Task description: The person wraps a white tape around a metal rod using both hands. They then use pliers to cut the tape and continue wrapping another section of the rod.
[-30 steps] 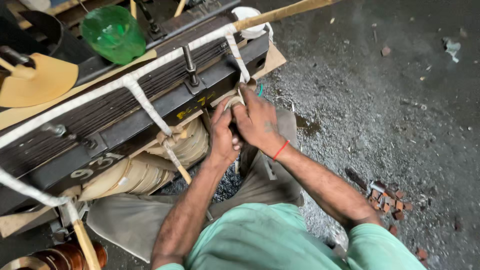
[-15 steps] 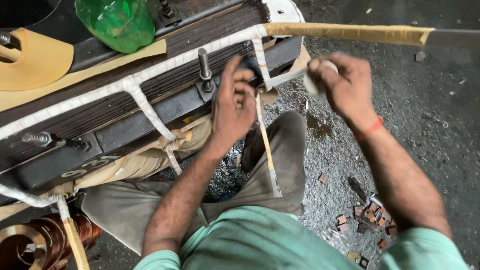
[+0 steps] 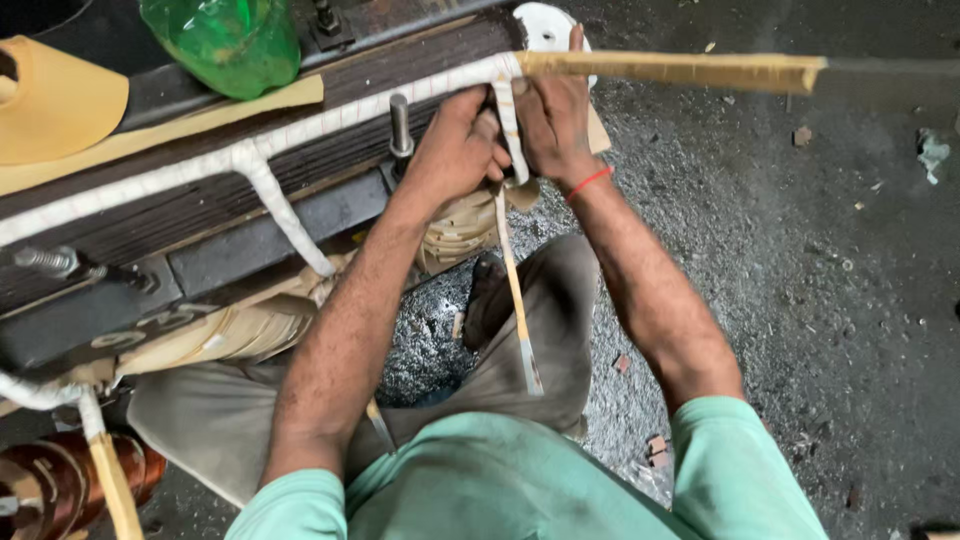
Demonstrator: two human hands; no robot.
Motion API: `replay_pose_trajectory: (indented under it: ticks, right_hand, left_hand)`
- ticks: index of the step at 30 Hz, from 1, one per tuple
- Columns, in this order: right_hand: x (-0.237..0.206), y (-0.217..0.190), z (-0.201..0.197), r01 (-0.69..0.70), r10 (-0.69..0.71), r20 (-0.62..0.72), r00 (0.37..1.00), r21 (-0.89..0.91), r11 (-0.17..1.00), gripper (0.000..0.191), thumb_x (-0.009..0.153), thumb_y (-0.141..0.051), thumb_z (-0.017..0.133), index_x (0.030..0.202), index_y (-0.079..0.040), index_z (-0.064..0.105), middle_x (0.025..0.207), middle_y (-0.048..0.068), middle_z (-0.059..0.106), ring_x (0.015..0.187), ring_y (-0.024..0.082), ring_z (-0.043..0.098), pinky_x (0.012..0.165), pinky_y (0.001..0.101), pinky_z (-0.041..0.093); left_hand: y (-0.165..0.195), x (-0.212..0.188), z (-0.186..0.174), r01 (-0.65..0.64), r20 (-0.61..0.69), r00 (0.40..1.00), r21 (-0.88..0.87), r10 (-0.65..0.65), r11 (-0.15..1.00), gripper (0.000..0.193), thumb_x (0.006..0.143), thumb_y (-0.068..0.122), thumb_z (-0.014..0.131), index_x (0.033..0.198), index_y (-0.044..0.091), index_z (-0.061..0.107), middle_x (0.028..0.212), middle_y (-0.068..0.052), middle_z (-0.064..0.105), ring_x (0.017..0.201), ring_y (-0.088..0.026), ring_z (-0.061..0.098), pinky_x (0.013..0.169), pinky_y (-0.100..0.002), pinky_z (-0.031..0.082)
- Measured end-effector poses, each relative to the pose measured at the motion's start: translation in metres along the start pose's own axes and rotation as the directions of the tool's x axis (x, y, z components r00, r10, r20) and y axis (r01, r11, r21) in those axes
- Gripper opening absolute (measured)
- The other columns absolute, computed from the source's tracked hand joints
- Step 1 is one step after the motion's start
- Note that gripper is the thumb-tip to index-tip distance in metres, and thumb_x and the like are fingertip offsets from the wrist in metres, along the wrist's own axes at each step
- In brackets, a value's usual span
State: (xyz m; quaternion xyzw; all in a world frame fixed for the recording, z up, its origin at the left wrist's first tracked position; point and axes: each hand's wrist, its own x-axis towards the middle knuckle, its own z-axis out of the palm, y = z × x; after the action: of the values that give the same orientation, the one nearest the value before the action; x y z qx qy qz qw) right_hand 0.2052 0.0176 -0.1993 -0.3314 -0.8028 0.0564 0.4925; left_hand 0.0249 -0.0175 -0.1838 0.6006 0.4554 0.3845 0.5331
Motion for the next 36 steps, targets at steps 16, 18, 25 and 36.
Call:
replay_pose_trajectory:
  ticks: [16,18,25,36]
  right_hand:
    - [-0.063,-0.096,-0.026,-0.203,0.196,-0.162,0.967,-0.030,0.979,0.019,0.096,-0.006,0.065,0.113,-0.002,0.058,0.102,0.012,0.064,0.083,0.027,0.064,0.074,0.0378,0.053]
    - [-0.064,-0.125,-0.039,-0.016,-0.002,-0.110,0.994,-0.158,0.987,0.038,0.088,-0.003,0.068,0.123,-0.002,0.055,0.109,0.014,0.063,0.094,0.031,0.064,0.082,0.0401,0.054]
    - [-0.013,-0.150,-0.039,0.308,-0.190,0.411,0.891,-0.242,0.920,0.064,0.087,-0.014,0.080,0.144,0.000,0.053,0.103,0.011,0.063,0.089,0.030,0.065,0.070,0.0399,0.055]
    - [0.017,-0.091,-0.143,0.499,-0.293,0.636,0.714,-0.169,0.850,0.043,0.086,-0.005,0.069,0.128,-0.002,0.059,0.115,0.011,0.066,0.099,0.027,0.069,0.080,0.0368,0.062]
  left_hand:
    - [0.022,-0.086,0.001,0.227,-0.150,0.945,-0.339,-0.291,0.913,0.040,0.094,0.019,0.061,0.130,0.008,0.050,0.090,-0.015,0.068,0.042,-0.007,0.048,0.031,-0.025,0.034]
    - [0.020,-0.089,0.000,0.237,-0.073,0.945,-0.518,-0.319,0.822,0.031,0.096,0.019,0.060,0.124,0.005,0.053,0.083,-0.012,0.063,0.040,-0.006,0.047,0.028,-0.021,0.031]
    - [-0.001,-0.089,0.003,0.251,0.052,0.953,-0.687,-0.297,0.682,0.020,0.101,0.020,0.050,0.099,0.002,0.059,0.074,-0.007,0.060,0.041,-0.007,0.047,0.029,-0.020,0.031]
    - [-0.008,-0.092,0.006,0.008,-0.175,0.983,-0.224,-0.048,0.975,0.049,0.088,0.006,0.064,0.136,0.004,0.056,0.094,-0.011,0.073,0.072,-0.018,0.067,0.062,-0.035,0.056]
